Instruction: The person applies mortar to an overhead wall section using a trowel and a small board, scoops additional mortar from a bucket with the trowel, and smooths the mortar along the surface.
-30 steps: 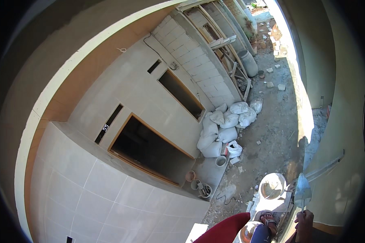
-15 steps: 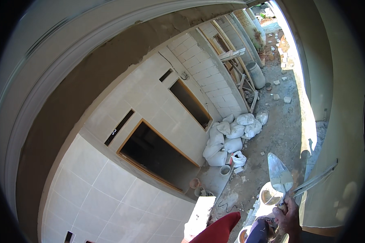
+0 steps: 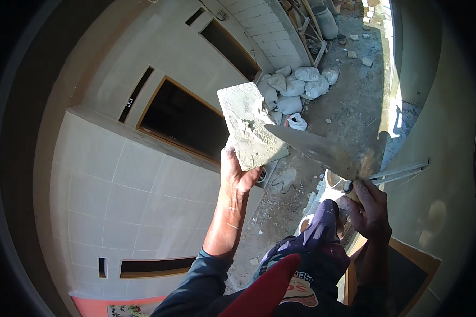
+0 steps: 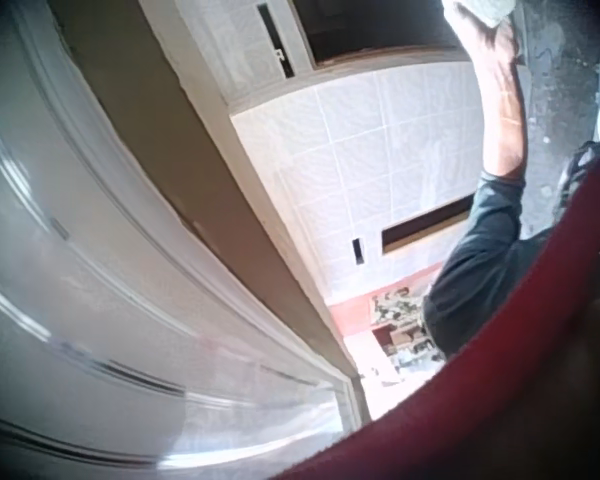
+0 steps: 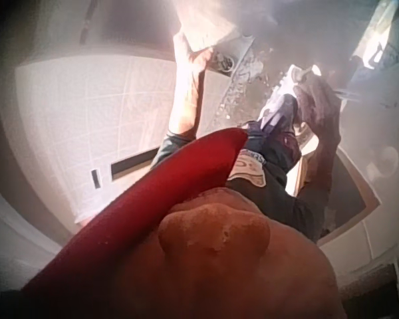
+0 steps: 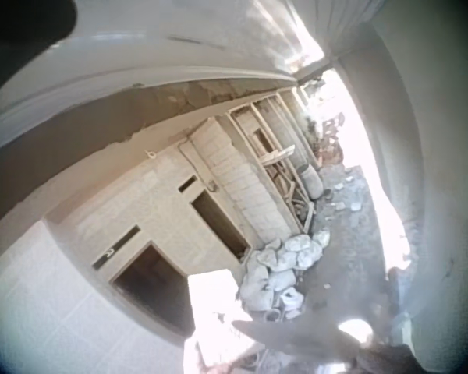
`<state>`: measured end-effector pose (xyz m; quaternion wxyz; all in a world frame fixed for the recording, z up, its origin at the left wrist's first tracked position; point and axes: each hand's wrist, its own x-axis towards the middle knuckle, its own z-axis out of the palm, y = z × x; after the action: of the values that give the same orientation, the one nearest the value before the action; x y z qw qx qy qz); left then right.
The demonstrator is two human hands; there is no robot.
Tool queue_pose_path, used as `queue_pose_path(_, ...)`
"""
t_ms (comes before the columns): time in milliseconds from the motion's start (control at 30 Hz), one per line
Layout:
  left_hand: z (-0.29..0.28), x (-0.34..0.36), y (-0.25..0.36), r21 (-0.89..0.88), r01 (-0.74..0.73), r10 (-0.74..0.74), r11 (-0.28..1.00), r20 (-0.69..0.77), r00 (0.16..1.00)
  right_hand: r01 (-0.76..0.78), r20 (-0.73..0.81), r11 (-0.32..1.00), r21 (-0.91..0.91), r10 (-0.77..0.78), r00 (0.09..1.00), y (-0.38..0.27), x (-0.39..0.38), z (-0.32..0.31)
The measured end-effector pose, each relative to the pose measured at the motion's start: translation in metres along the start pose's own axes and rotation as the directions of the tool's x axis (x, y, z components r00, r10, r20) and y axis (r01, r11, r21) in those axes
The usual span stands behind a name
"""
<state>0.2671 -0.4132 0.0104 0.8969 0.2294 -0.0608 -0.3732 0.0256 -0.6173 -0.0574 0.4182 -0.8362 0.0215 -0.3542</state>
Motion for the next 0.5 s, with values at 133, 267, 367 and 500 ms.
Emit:
queue_pose_path(133,0.025,0.003,-0.003,0.123,-0.033,0.036,0.992,-0.019,0.999,0.151,0.039,0.984,-0.094,-0.148,0.988,-0.002,0.010,-0.009)
queue_pose_path(267,0.033,-0.009,-0.011,0.058,0.034,-0.039,0.998,0.088,0.995,0.239,-0.006,0.955,-0.177,-0.244,0.970,0.012,0.028,-0.015)
queue_pose_path(367,0.034,-0.018,-0.014,0.141,0.014,-0.026,0.990,0.084,0.996,0.315,-0.017,0.920,-0.231,-0.328,0.945,0.028,0.044,-0.025)
queue_pose_path(500,0.036,-0.038,-0.014,0.952,-0.104,0.292,0.290,0.015,0.956,0.376,-0.081,0.882,-0.285,-0.413,0.907,0.038,0.069,-0.039)
